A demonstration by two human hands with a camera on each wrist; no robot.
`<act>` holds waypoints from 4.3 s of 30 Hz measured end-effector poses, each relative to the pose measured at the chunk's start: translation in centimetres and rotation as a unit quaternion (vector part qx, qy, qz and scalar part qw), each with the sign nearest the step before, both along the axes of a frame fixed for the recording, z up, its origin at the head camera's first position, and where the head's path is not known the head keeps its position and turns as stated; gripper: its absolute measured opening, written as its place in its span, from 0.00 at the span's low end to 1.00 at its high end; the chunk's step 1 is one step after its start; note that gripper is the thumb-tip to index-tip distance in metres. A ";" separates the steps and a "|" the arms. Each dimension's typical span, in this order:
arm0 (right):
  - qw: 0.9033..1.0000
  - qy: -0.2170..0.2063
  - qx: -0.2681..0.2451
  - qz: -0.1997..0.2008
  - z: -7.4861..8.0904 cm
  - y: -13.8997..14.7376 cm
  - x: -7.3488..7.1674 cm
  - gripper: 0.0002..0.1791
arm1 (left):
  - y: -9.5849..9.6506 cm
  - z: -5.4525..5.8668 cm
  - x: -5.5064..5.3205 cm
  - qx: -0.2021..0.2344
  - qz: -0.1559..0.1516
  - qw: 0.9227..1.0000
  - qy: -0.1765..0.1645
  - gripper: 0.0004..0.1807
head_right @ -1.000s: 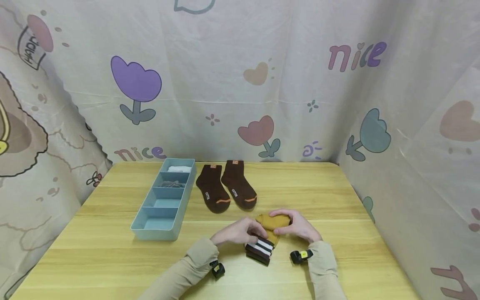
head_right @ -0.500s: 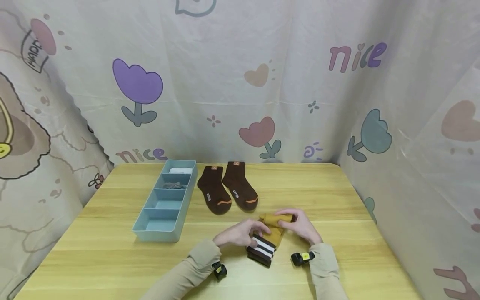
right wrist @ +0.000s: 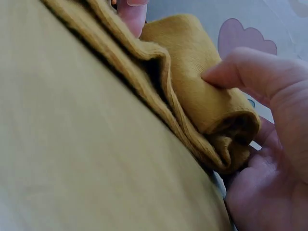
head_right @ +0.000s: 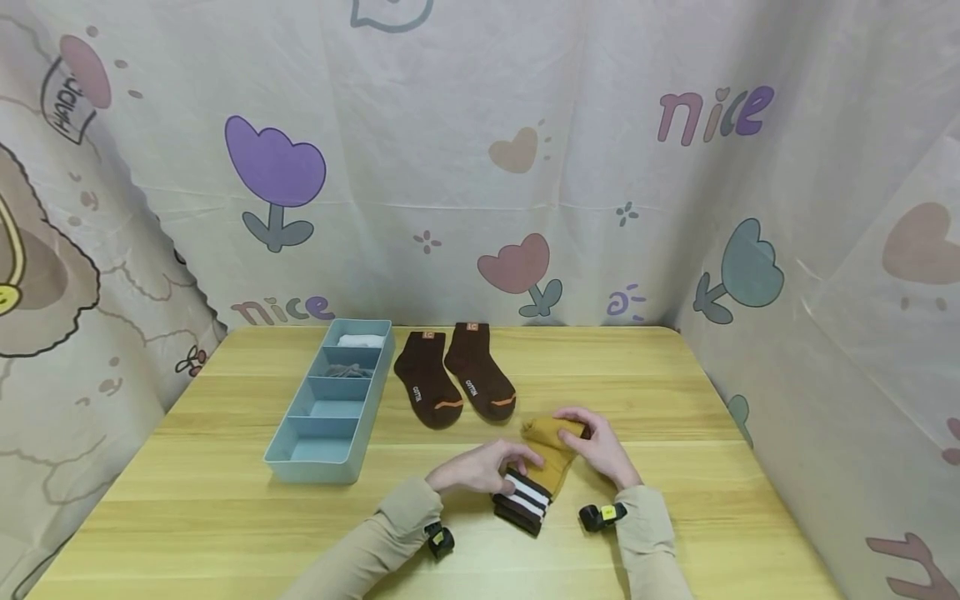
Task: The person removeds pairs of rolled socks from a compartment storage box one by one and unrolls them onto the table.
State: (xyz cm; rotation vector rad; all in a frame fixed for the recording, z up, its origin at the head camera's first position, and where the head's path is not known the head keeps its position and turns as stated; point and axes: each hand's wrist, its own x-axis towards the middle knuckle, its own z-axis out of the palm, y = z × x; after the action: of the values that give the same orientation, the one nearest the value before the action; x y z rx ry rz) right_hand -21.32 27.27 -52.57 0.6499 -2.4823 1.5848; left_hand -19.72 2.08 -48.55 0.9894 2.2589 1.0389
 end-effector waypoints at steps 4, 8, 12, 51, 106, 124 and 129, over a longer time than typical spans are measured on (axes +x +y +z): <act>1.000 0.012 -0.001 -0.007 0.1 -0.2 0.0 0.11 | 0.1 0.0 -0.1 -0.006 -0.011 1.000 0.015 0.31; 1.000 0.017 -0.004 -0.002 0.0 -0.3 0.0 0.09 | 0.2 -0.1 -0.1 -0.008 -0.018 1.000 0.022 0.31; 1.000 0.023 0.009 0.000 0.1 -0.2 0.0 0.10 | 0.1 -0.1 -0.2 -0.007 -0.021 0.999 0.024 0.31; 0.992 -0.024 0.094 -0.083 1.1 -0.1 -3.3 0.18 | 0.0 0.0 -0.1 0.006 -0.026 1.000 0.004 0.31; 0.978 0.031 0.168 -0.120 2.5 -0.4 -8.3 0.08 | 0.1 -0.3 -0.3 0.027 -0.038 0.999 -0.017 0.31; 0.973 -0.022 0.206 -0.100 2.9 0.0 -9.3 0.17 | -0.1 -0.3 -0.5 0.030 -0.049 0.998 -0.015 0.31; 0.971 -0.021 0.209 -0.113 2.8 0.4 -10.0 0.14 | 0.0 -0.2 -0.4 0.027 -0.050 0.998 -0.014 0.31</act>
State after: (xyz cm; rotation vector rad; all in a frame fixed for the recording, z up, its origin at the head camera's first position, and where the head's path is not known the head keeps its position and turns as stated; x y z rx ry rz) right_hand -31.27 27.63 -49.82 0.3569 -2.8281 1.0144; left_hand -20.16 2.05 -48.76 1.0926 2.1461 1.0681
